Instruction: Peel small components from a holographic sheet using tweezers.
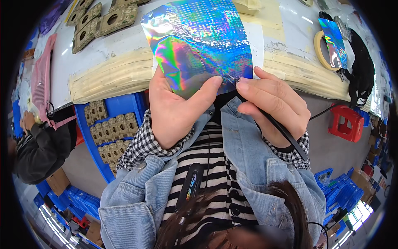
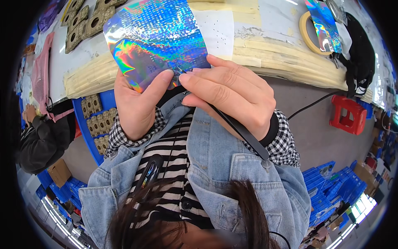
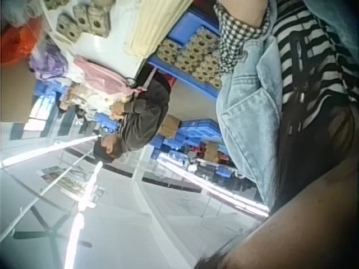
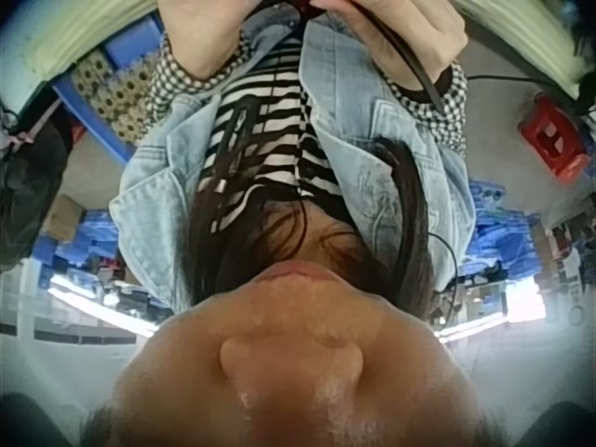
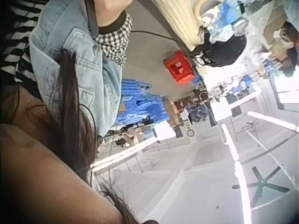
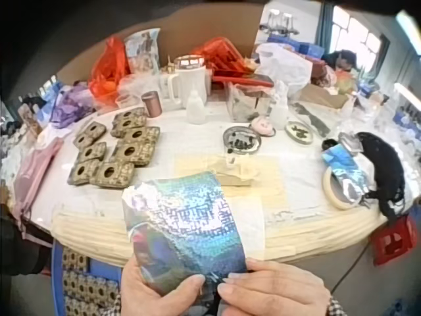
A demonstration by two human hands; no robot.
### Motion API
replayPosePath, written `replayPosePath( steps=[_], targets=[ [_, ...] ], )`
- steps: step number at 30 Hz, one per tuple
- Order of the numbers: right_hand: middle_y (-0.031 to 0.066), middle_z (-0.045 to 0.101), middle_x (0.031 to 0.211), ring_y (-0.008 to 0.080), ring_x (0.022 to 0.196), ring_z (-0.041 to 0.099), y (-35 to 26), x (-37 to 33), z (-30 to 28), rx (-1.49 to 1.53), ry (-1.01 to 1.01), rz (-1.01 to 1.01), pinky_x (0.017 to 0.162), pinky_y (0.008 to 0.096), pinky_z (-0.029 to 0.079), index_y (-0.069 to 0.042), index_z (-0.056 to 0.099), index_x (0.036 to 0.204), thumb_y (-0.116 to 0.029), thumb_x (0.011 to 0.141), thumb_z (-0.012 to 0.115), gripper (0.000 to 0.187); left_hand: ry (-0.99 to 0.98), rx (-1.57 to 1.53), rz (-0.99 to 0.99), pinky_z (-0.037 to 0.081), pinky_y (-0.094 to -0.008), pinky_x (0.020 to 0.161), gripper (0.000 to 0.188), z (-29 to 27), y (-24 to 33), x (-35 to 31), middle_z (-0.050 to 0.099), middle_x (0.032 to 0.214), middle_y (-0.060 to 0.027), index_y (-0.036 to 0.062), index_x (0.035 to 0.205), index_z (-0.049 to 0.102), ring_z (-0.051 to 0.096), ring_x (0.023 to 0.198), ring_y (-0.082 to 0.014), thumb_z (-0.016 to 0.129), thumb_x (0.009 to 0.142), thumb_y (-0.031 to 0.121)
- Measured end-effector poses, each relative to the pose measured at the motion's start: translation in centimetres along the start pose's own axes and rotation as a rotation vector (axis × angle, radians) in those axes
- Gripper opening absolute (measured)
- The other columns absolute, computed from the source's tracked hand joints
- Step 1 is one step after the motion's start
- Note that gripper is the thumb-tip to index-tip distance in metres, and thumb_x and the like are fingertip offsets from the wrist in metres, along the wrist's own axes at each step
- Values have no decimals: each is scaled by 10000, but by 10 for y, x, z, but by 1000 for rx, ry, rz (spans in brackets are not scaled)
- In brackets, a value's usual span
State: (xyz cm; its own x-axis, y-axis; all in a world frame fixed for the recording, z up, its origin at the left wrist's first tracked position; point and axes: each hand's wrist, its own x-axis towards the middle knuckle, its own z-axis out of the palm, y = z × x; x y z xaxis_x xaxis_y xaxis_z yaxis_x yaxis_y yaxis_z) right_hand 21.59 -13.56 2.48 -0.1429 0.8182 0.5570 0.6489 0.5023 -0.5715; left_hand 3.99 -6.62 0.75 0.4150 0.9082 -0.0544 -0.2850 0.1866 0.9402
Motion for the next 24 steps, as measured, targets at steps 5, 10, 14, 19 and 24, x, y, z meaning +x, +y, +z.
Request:
replayPosePath(
  steps=[5, 10, 14, 19, 24],
  targets=[
    [145, 699, 934, 276, 883, 684, 1, -1, 1, 5, 5, 3, 918, 473, 512, 19, 678, 997, -118, 771, 741, 272, -17, 24, -1, 513, -305, 890, 463, 0, 1, 0, 623, 1127, -121, -39, 1218, 453, 622, 1025, -175, 660, 805, -74],
    [138, 700, 932, 269, 885, 685, -1, 1, 0, 0, -9, 15, 915, 464, 515, 21, 677, 987, -87, 766, 743, 255, -7, 23, 12, 514, -306, 889, 466, 0, 0, -1, 622, 1126, -121, -38, 1219, 450, 623, 1020, -175, 659, 804, -77],
    [136, 700, 929, 266, 888, 685, -2, 2, 0, -1, -14, 24, 916, 461, 516, 21, 675, 984, -60, 758, 745, 250, -4, 59, 71, 516, -303, 881, 457, 0, -2, -1, 623, 1115, -118, -34, 1211, 454, 627, 1008, -173, 658, 803, -78],
    [137, 699, 920, 269, 877, 688, -2, 0, 3, -17, 22, -6, 900, 455, 530, 17, 675, 987, -51, 737, 756, 272, 11, 22, -26, 528, -278, 824, 427, 1, -2, -2, 633, 1060, -98, -22, 1189, 473, 635, 940, -148, 667, 810, -60],
    [120, 692, 897, 249, 865, 692, 1, -1, 7, -105, 43, -101, 860, 432, 555, -7, 684, 995, -105, 734, 767, 292, 6, -75, -200, 538, -253, 722, 352, -5, 0, 0, 649, 973, -66, -5, 1133, 525, 631, 839, -110, 690, 822, -12]
  ],
)
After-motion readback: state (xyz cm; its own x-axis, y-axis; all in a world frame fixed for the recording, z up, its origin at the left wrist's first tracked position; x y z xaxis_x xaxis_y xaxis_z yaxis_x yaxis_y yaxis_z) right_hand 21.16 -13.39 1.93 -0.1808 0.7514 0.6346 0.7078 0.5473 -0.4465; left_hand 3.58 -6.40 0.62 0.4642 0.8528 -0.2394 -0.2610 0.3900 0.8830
